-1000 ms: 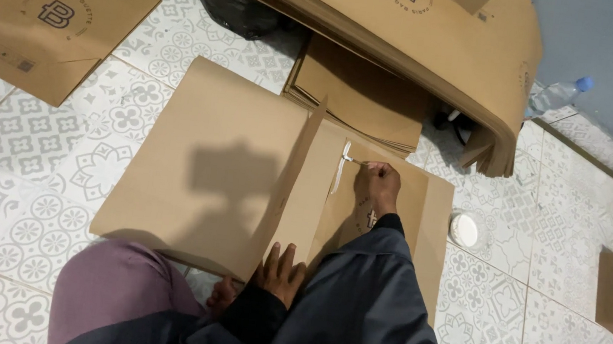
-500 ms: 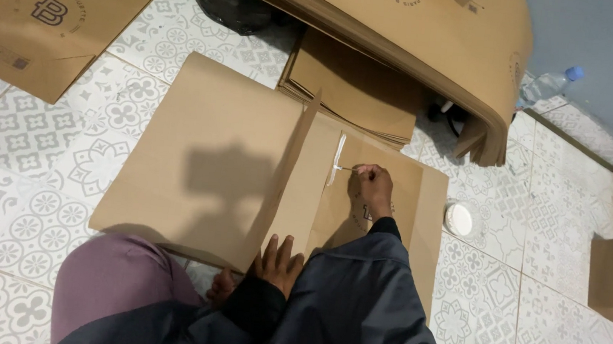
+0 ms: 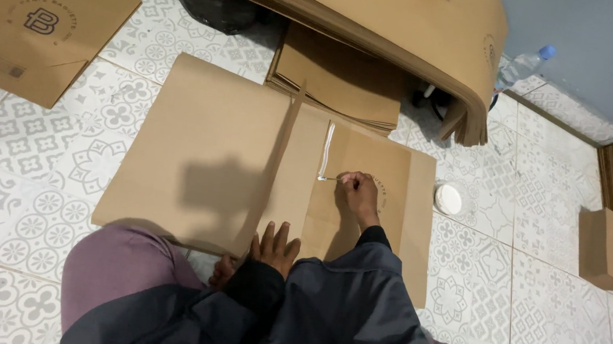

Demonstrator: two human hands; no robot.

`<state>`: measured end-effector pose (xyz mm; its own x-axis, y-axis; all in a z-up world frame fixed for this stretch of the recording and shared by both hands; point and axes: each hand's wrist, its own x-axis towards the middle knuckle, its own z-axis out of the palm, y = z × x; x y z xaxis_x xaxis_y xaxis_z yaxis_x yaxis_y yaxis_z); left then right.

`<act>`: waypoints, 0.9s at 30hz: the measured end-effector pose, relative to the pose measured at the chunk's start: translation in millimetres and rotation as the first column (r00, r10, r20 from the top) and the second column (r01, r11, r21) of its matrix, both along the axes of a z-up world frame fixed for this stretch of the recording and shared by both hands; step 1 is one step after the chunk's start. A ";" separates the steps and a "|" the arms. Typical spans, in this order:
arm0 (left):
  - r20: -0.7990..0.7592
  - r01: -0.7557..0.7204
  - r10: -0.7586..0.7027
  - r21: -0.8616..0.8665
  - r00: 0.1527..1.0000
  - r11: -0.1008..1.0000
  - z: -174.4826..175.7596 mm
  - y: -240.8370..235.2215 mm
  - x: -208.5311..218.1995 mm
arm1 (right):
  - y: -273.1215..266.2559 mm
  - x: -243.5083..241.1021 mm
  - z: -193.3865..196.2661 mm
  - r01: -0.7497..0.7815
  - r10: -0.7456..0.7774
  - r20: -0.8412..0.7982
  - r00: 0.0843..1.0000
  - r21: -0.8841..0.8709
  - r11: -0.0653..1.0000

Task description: The person sits on the floor and assembles brown paper bags. They fold the bag flat, apply a strip of adhesive to the center seam using a small stick, and press the sides together to seal it. The person repeats this process with multiple bags from a nearby stack.

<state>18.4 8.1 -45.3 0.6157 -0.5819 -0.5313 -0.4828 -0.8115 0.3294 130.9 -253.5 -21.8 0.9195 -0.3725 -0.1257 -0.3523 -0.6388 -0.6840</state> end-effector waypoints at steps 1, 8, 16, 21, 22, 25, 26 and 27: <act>0.000 0.003 -0.003 -0.001 1.000 1.000 7.1 1.7 -1.9 | 2.1 -4.5 1.9 0.003 -0.003 0.000 1.000 -0.001 1.000; 0.001 0.021 -0.022 0.040 1.000 0.999 18.5 0.6 1.0 | 14.2 -8.9 28.8 0.052 -0.052 0.000 0.999 0.096 0.994; -0.080 -0.019 0.019 -0.001 0.997 1.000 35.1 3.4 2.1 | -1.5 53.6 4.6 0.132 -0.137 0.129 0.982 0.051 0.990; -0.059 0.051 -0.047 0.076 0.997 0.996 35.4 -0.6 6.4 | -6.5 68.2 -4.5 0.109 -0.093 0.205 0.974 -0.065 0.992; -0.064 0.052 -0.047 0.075 0.997 0.996 34.4 -0.5 6.6 | -7.9 67.8 -7.8 0.109 -0.093 0.200 0.975 -0.067 0.992; -0.085 0.030 -0.026 0.041 0.996 0.999 44.9 1.2 6.8 | -8.5 62.4 -8.0 0.079 -0.062 0.165 0.984 -0.098 0.992; -0.079 0.037 -0.032 0.057 0.996 0.998 56.5 3.6 6.4 | -5.6 57.4 -3.1 0.059 -0.045 0.150 0.988 -0.094 0.994; -0.074 0.044 -0.039 0.074 0.996 0.996 68.6 6.0 5.4 | -2.7 51.8 2.1 0.040 -0.028 0.135 0.990 -0.089 0.995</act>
<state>23.9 14.1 23.3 0.5500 -0.5629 -0.6170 -0.4937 -0.8150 0.3034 182.7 -256.2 -19.7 0.9124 -0.4080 0.0335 -0.2840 -0.6898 -0.6660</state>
